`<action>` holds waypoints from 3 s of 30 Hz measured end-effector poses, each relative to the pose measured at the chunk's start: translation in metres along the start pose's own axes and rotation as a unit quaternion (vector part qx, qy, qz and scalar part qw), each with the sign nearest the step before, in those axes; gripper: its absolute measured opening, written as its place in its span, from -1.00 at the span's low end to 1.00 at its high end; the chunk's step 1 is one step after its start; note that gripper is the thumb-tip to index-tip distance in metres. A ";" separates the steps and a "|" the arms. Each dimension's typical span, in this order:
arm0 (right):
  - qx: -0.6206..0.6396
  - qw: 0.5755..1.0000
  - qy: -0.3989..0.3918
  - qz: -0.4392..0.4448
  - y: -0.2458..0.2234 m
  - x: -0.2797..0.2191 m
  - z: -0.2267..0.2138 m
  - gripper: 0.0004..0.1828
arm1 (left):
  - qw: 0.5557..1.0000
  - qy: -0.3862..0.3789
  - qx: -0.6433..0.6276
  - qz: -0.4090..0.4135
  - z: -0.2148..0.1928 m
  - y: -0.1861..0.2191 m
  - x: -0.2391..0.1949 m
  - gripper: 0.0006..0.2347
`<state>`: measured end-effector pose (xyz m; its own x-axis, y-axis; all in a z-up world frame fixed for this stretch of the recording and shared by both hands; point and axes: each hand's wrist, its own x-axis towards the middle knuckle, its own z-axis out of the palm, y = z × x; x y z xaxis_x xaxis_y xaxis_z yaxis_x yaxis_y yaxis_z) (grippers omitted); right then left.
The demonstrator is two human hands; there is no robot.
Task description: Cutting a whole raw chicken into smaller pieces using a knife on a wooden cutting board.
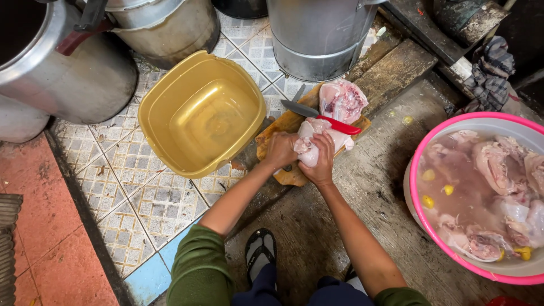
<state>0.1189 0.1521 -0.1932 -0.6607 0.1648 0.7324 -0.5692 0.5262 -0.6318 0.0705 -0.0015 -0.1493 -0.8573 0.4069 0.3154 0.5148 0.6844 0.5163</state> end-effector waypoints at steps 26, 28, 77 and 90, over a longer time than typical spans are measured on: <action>-0.310 0.819 -0.445 0.189 0.040 0.115 -0.034 -0.56 | 0.912 -0.299 0.251 -0.128 -0.042 0.013 0.040 -0.70; -0.293 0.822 -0.433 0.226 0.000 0.137 -0.074 -0.49 | 0.904 -0.358 0.191 -0.135 -0.056 0.009 0.056 -0.70; -0.184 0.887 -0.351 0.236 -0.023 0.009 -0.091 -0.58 | 0.912 -0.314 0.033 -0.263 0.006 0.036 0.008 -0.54; -0.274 0.854 -0.358 0.260 -0.091 0.129 -0.170 -0.52 | 0.800 -0.178 -0.374 -0.433 -0.037 0.064 0.077 -0.74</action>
<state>0.1691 0.2673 0.0017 -0.9959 0.0461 -0.0776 0.0771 0.8809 -0.4670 0.0380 0.0513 -0.0624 -0.7732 0.2131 -0.5973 -0.5288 0.3031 0.7928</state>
